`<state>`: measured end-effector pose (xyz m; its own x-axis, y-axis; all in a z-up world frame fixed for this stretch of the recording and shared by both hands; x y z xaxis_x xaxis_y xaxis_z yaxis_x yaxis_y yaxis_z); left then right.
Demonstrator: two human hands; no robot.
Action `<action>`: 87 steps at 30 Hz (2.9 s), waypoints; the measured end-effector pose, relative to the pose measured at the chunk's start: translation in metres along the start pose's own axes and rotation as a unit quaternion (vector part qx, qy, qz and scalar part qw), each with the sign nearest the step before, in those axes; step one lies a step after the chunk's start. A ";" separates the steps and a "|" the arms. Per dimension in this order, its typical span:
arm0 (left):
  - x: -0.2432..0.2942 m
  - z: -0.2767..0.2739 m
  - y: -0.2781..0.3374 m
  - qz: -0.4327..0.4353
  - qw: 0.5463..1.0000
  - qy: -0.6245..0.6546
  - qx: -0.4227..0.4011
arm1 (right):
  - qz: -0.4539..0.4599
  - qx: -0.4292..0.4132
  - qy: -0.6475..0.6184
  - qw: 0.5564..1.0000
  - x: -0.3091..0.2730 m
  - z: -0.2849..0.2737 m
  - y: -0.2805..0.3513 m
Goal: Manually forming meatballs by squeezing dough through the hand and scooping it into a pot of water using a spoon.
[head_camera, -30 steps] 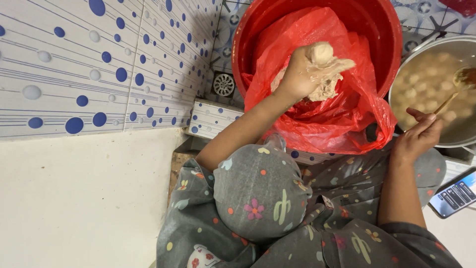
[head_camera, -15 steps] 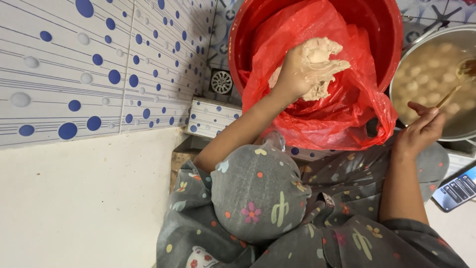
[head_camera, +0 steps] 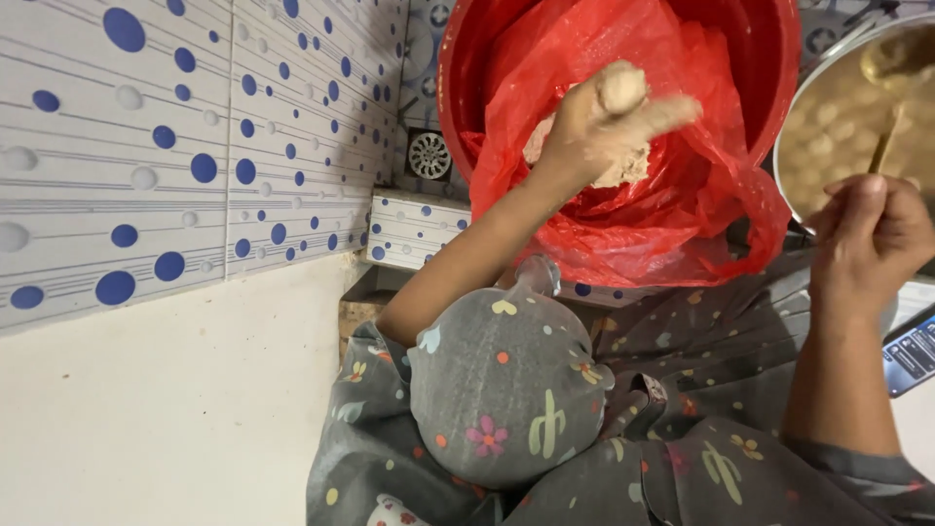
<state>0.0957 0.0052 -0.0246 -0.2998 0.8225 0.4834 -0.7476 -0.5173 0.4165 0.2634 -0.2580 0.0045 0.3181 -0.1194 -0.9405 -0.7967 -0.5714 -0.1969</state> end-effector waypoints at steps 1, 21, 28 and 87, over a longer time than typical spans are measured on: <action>0.005 -0.012 -0.008 0.084 0.984 -0.153 -0.023 | 0.018 -0.011 0.002 1.000 -0.010 0.004 -0.001; 0.023 0.002 -0.016 0.270 0.882 -0.384 -0.033 | -0.351 -0.187 0.305 0.866 -0.179 0.093 -0.002; -0.047 -0.067 -0.097 0.068 0.995 0.012 -0.068 | -0.355 -0.185 0.330 0.855 -0.175 0.108 -0.006; -0.091 -0.224 -0.140 0.111 0.391 -0.913 -0.048 | 0.085 0.073 0.042 0.993 0.132 -0.081 0.017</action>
<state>0.0952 0.0556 -0.2994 0.4934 -0.8236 0.2796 -0.8679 -0.4450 0.2206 0.3340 -0.3491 -0.1005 0.2095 -0.2757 -0.9381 -0.9069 -0.4135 -0.0810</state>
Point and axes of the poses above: each hand's wrist, its own y-axis away from the middle knuckle, its own z-axis out of the palm, x = y × z, the point moved 8 cm from there along -y, towards the middle knuckle, and after that the axes turned 3 degrees about -y, right-handed, at the moved point
